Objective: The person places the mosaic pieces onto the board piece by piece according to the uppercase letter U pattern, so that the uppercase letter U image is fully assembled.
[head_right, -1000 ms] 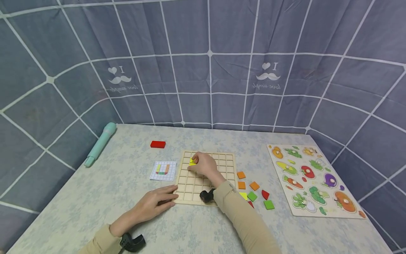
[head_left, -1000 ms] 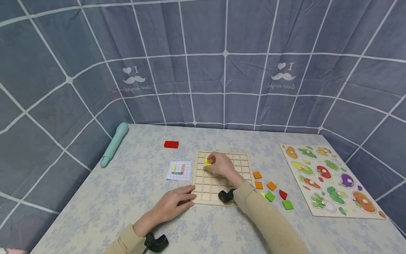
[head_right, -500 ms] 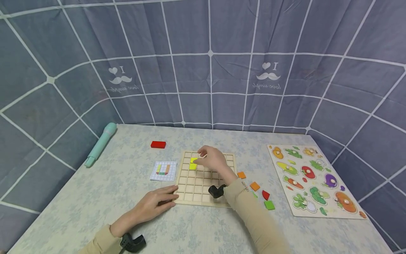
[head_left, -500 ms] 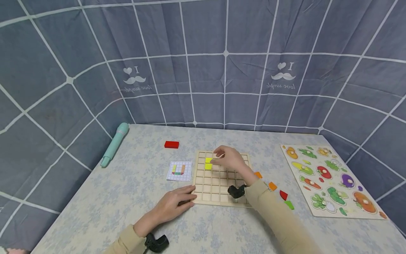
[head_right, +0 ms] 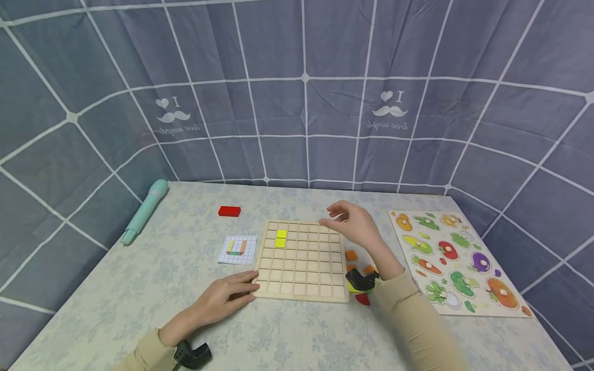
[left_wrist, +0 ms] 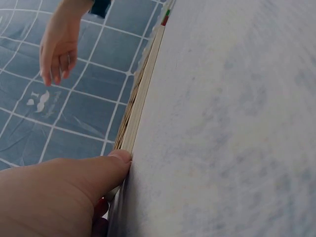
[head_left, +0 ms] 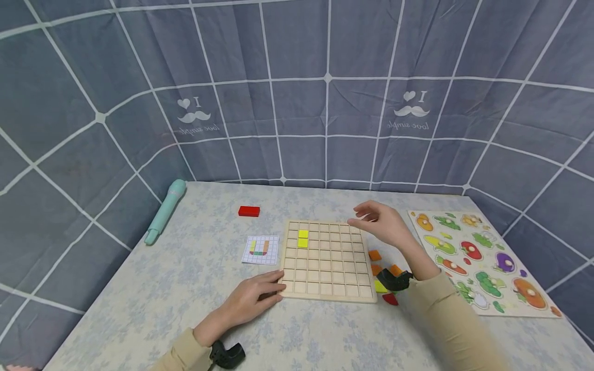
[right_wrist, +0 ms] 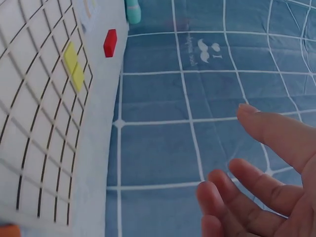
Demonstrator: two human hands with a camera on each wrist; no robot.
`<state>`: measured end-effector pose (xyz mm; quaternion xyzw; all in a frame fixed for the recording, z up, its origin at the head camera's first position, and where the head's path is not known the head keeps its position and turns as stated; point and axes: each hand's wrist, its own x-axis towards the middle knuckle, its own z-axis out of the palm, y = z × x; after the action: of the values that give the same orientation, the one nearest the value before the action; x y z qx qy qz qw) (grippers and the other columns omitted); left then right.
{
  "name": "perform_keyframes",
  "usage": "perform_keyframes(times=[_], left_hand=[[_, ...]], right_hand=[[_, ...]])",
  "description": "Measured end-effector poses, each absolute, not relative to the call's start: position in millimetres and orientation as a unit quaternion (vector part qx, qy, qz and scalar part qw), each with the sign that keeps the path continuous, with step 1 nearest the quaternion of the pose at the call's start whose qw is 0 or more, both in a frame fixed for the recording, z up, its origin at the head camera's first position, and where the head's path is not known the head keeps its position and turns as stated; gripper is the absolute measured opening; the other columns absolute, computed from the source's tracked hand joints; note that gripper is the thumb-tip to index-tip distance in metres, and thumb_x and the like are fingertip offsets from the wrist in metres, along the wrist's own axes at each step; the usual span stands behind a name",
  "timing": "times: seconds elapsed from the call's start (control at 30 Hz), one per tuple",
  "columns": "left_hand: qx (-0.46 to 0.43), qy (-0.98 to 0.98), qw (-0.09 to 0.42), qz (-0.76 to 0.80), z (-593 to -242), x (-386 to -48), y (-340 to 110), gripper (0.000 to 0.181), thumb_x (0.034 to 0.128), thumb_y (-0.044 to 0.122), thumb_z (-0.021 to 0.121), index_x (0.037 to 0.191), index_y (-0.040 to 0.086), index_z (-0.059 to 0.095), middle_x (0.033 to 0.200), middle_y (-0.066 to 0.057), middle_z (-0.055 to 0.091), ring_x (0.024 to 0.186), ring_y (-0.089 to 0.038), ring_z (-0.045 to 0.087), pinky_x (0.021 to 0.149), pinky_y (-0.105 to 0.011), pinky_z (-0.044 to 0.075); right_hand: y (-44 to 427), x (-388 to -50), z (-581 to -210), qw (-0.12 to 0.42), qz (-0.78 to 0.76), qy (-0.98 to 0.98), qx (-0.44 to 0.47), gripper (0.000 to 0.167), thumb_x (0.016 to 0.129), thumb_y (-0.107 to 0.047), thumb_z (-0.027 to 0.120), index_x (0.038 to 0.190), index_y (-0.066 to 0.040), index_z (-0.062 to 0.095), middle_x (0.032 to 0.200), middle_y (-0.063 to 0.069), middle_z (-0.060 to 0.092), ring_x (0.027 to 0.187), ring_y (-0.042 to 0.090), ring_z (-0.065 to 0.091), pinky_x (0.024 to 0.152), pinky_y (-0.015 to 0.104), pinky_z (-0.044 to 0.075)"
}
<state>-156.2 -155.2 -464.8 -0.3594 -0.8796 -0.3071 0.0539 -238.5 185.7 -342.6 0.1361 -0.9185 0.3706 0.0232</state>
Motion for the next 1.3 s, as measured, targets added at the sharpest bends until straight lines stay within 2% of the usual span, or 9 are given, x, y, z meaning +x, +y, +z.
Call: perform_keyframes(times=[0.17,0.53,0.77,1.1,1.3], left_hand=[[-0.356,-0.881,0.053,-0.308,-464,-156,-156,0.030,0.0924,0.025,0.062,0.117,0.008,0.068,0.135,-0.010,0.053,0.124,-0.024,0.048,0.099,-0.036,0.045],[-0.354,-0.881,0.052,-0.310,-465,-156,-156,0.031,0.0922,0.025,0.062,0.117,0.008,0.068,0.135,-0.010,0.052,0.125,-0.025,0.048,0.099,-0.037,0.046],[-0.352,-0.882,0.051,-0.310,-464,-156,-155,0.030,0.0921,0.024,0.062,0.117,0.008,0.068,0.135,-0.010,0.053,0.125,-0.024,0.048,0.099,-0.038,0.045],[-0.358,-0.879,0.059,-0.310,-465,-155,-155,0.030,0.0922,0.024,0.062,0.116,0.007,0.068,0.134,-0.011,0.053,0.124,-0.025,0.048,0.099,-0.039,0.046],[-0.355,-0.879,0.053,-0.313,-465,-156,-154,0.030,0.0922,0.024,0.062,0.117,0.007,0.068,0.134,-0.011,0.053,0.125,-0.025,0.048,0.099,-0.038,0.046]], right_hand=[[207,-224,-350,0.031,0.373,-0.917,0.134,0.048,0.083,-0.045,0.069,0.116,-0.010,0.062,0.107,0.009,0.063,0.093,0.023,0.060,0.076,0.038,0.053],[235,-202,-386,0.016,0.375,-0.915,0.146,0.039,0.084,-0.036,0.072,0.114,-0.013,0.063,0.105,0.008,0.064,0.092,0.020,0.059,0.080,0.037,0.052],[243,-194,-406,0.010,0.379,-0.909,0.172,0.037,0.083,-0.030,0.073,0.111,-0.007,0.065,0.104,0.006,0.065,0.091,0.018,0.060,0.079,0.033,0.053],[252,-189,-428,-0.038,0.385,-0.900,0.199,0.035,0.080,-0.030,0.076,0.107,-0.011,0.066,0.096,0.001,0.064,0.081,0.011,0.058,0.071,0.026,0.053],[254,-189,-433,-0.074,0.390,-0.895,0.205,0.035,0.080,-0.027,0.076,0.109,-0.011,0.065,0.095,0.000,0.063,0.082,0.012,0.056,0.068,0.026,0.051]])
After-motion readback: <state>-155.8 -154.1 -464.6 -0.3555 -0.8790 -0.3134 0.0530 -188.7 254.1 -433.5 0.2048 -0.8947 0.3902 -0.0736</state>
